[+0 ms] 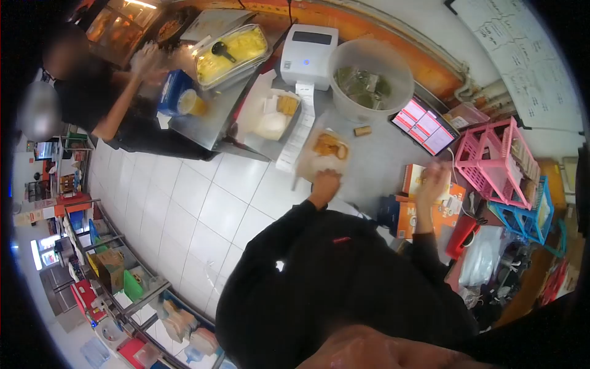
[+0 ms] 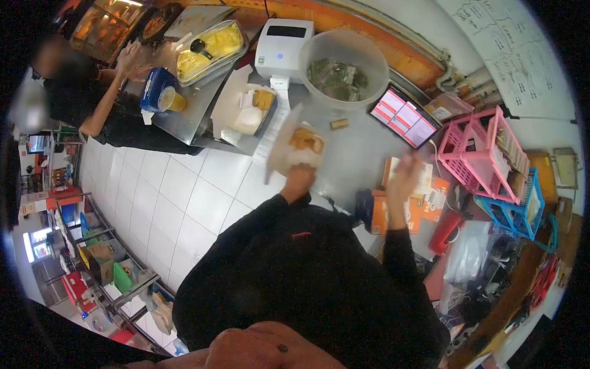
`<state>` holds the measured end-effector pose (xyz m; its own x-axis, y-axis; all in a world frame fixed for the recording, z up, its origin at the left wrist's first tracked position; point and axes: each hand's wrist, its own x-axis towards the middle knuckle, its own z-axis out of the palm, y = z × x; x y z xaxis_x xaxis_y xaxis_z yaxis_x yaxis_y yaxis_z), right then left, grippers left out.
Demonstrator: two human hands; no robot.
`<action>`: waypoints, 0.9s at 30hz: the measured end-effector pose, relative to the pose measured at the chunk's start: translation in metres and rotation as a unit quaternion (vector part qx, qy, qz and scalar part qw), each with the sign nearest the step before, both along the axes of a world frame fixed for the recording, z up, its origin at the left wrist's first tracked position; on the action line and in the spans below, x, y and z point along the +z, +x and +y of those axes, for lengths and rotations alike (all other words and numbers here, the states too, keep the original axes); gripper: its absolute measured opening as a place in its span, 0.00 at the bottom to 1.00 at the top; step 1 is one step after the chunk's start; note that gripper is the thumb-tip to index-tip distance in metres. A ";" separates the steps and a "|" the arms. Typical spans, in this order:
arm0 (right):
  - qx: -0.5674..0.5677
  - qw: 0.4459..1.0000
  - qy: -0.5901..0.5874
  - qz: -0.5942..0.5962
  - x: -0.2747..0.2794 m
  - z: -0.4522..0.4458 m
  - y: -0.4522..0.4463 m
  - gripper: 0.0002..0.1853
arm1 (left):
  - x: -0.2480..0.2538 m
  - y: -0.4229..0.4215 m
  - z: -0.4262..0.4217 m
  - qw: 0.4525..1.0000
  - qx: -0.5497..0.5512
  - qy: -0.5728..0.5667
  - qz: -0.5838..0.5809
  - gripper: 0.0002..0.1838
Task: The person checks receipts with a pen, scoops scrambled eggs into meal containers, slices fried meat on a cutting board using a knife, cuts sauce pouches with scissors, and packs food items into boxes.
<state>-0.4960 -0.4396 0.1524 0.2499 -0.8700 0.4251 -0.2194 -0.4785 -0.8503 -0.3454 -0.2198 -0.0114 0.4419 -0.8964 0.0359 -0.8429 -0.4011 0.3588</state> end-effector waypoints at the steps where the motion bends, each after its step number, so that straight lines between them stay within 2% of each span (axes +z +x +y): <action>1: 0.015 0.996 -0.055 0.075 -0.014 0.015 0.023 0.14 | 0.021 -0.002 0.001 0.997 -0.020 -0.068 0.039 0.12; 2: 0.052 0.986 0.034 0.157 -0.023 0.031 0.036 0.14 | 0.061 0.004 0.004 0.977 -0.045 -0.070 0.196 0.11; 3: 0.089 0.961 0.121 0.234 -0.033 0.042 0.047 0.15 | 0.114 0.015 0.006 0.932 -0.068 -0.072 0.348 0.11; 4: 0.105 0.947 0.182 0.244 -0.056 0.051 0.055 0.17 | 0.140 0.027 0.010 0.865 -0.087 -0.072 0.489 0.11; 5: 0.122 0.929 0.242 0.253 -0.084 0.059 0.059 0.20 | 0.137 0.041 0.019 0.864 -0.038 -0.156 0.477 0.10; 6: 0.118 0.917 0.237 0.299 -0.110 0.064 0.063 0.22 | 0.133 0.058 0.030 0.854 0.013 -0.238 0.462 0.10; 7: 0.113 0.903 0.234 0.343 -0.135 0.068 0.067 0.24 | 0.135 0.085 0.039 0.858 0.120 -0.287 0.409 0.09; 8: 0.106 0.887 0.230 0.386 -0.151 0.070 0.071 0.25 | 0.101 0.113 0.046 0.822 0.300 -0.347 0.337 0.08; 9: 0.104 0.873 0.247 0.407 -0.160 0.071 0.077 0.25 | 0.082 0.145 0.048 0.762 0.362 -0.430 0.322 0.15; 11: 0.095 0.845 0.281 0.445 -0.169 0.074 0.087 0.25 | 0.042 0.175 0.054 0.732 0.539 -0.310 0.277 0.28; 14: 0.086 0.846 0.244 0.466 -0.144 0.074 0.088 0.16 | -0.117 0.212 0.071 0.761 0.552 -0.276 0.199 0.30; 17: 0.074 0.859 0.228 0.453 -0.168 0.068 0.067 0.14 | -0.030 0.209 0.064 0.666 0.505 -0.291 0.466 0.27; 18: 0.063 0.870 0.238 0.427 -0.171 0.068 0.060 0.14 | -0.034 0.219 0.072 0.693 0.476 -0.272 0.469 0.27; 19: 0.052 0.881 0.247 0.400 -0.174 0.070 0.052 0.13 | -0.040 0.222 0.079 0.684 0.455 -0.275 0.500 0.26; 21: 0.029 0.889 0.261 0.374 -0.180 0.071 0.041 0.13 | 0.005 0.207 0.093 0.664 0.413 -0.277 0.559 0.26; 24: 0.008 0.886 0.271 0.375 -0.188 0.070 0.028 0.13 | 0.039 0.158 0.108 0.690 0.370 -0.297 0.547 0.36; 27: 0.014 0.888 0.272 0.372 -0.192 0.064 0.022 0.13 | 0.024 0.100 0.121 0.719 0.349 -0.320 0.509 0.37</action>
<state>-0.4740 -0.3754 -0.0394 0.3100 -0.8851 -0.3471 -0.8109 -0.0556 -0.5825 -0.2457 -0.0984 0.0121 0.8653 -0.3870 -0.3185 0.3140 -0.0769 0.9463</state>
